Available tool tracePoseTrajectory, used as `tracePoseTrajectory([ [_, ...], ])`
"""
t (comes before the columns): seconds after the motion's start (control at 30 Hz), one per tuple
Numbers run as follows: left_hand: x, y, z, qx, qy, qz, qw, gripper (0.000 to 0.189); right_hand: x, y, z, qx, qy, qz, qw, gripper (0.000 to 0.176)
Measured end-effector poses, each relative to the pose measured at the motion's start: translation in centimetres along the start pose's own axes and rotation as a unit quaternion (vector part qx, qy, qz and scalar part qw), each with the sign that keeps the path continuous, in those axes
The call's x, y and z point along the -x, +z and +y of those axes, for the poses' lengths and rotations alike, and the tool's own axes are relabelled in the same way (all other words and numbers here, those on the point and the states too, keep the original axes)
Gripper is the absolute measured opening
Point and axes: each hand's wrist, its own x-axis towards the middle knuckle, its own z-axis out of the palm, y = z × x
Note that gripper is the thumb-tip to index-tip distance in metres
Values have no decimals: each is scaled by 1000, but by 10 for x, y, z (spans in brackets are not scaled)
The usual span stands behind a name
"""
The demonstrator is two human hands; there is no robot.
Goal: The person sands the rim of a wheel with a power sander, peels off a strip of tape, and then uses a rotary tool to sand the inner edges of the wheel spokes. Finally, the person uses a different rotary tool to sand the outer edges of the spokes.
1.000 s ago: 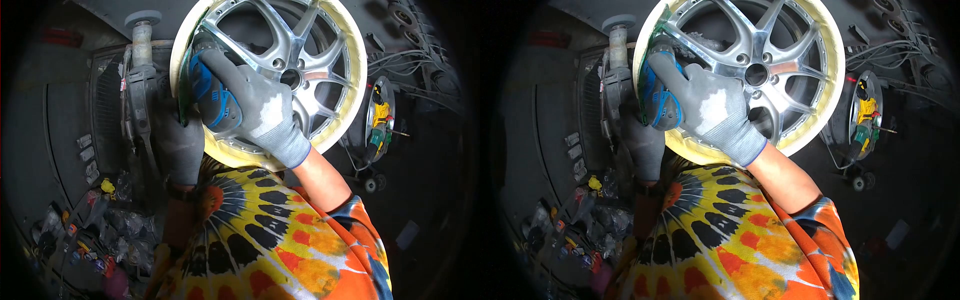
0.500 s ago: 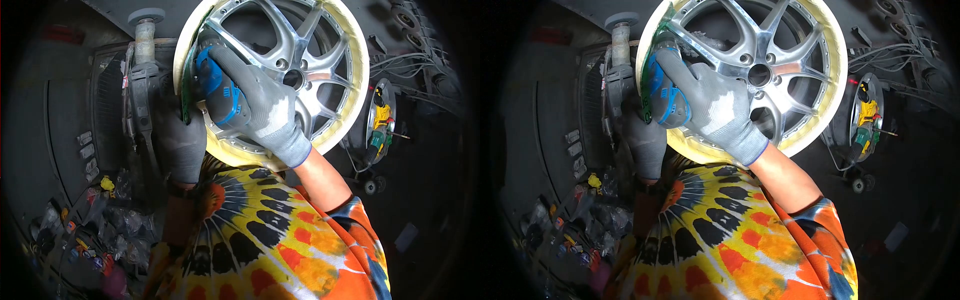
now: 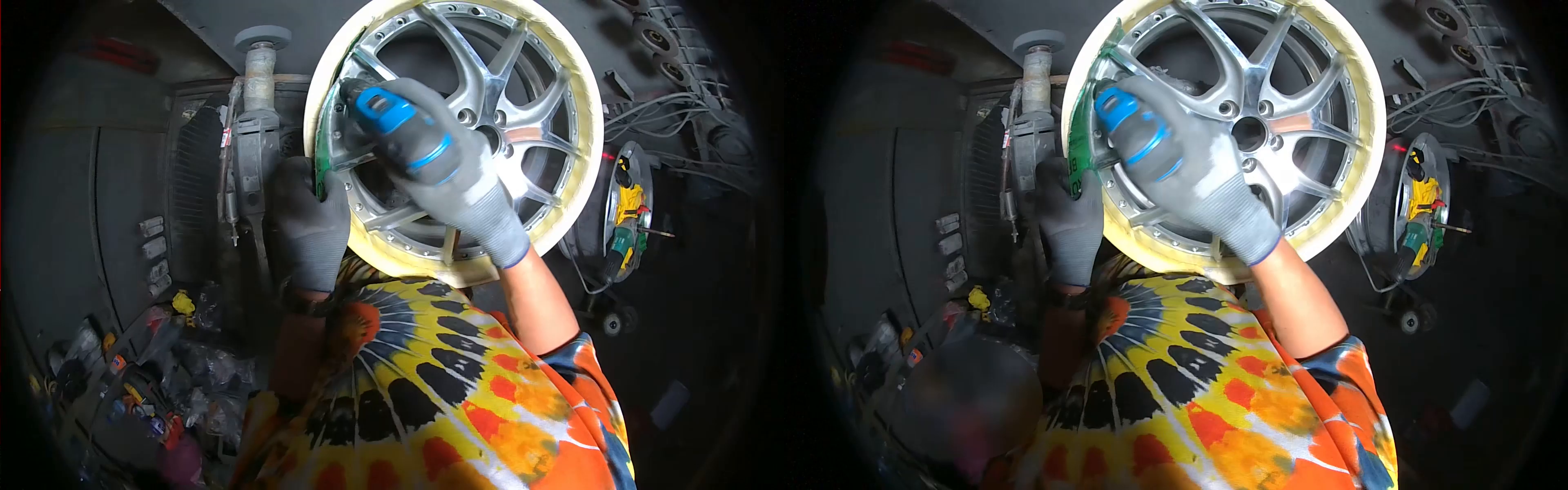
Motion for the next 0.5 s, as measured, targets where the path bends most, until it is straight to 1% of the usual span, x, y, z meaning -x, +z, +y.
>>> tracePoseTrajectory([
  [0.03,0,2,-4,-9,19,7,1000,19,-1,-4,3,-3,-1,1,1000,62],
  [0.07,0,3,-6,-17,37,15,999,21,-2,-11,5,-80,14,-23,996,61],
  [0.1,0,2,-5,-18,36,18,999,21,-4,-16,7,-154,28,-48,986,59],
  [0.13,0,3,-3,-15,28,19,999,21,-4,-17,10,-176,38,-54,982,49],
  [0.17,1,3,-1,-11,17,21,1000,22,-4,-19,9,-177,35,-57,982,49],
  [0.23,2,2,3,-7,8,27,1000,22,-6,-28,1,-269,97,-113,952,40],
  [0.27,3,2,5,-2,1,28,1000,23,-9,-34,-2,-247,131,-158,947,39],
  [0.3,3,2,7,-2,-6,34,999,23,-7,-34,-1,-246,129,-167,946,39],
  [0.37,4,3,10,50,-31,23,998,25,-4,-32,4,-263,141,-162,941,40],
  [0.4,4,3,10,50,-39,29,998,25,-9,-36,6,-218,139,-197,946,43],
  [0.43,4,3,11,48,-38,32,998,26,-13,-39,3,-216,136,-207,944,43],
  [0.5,6,5,14,48,-48,41,997,27,-20,-46,-7,-246,267,-260,895,50],
])
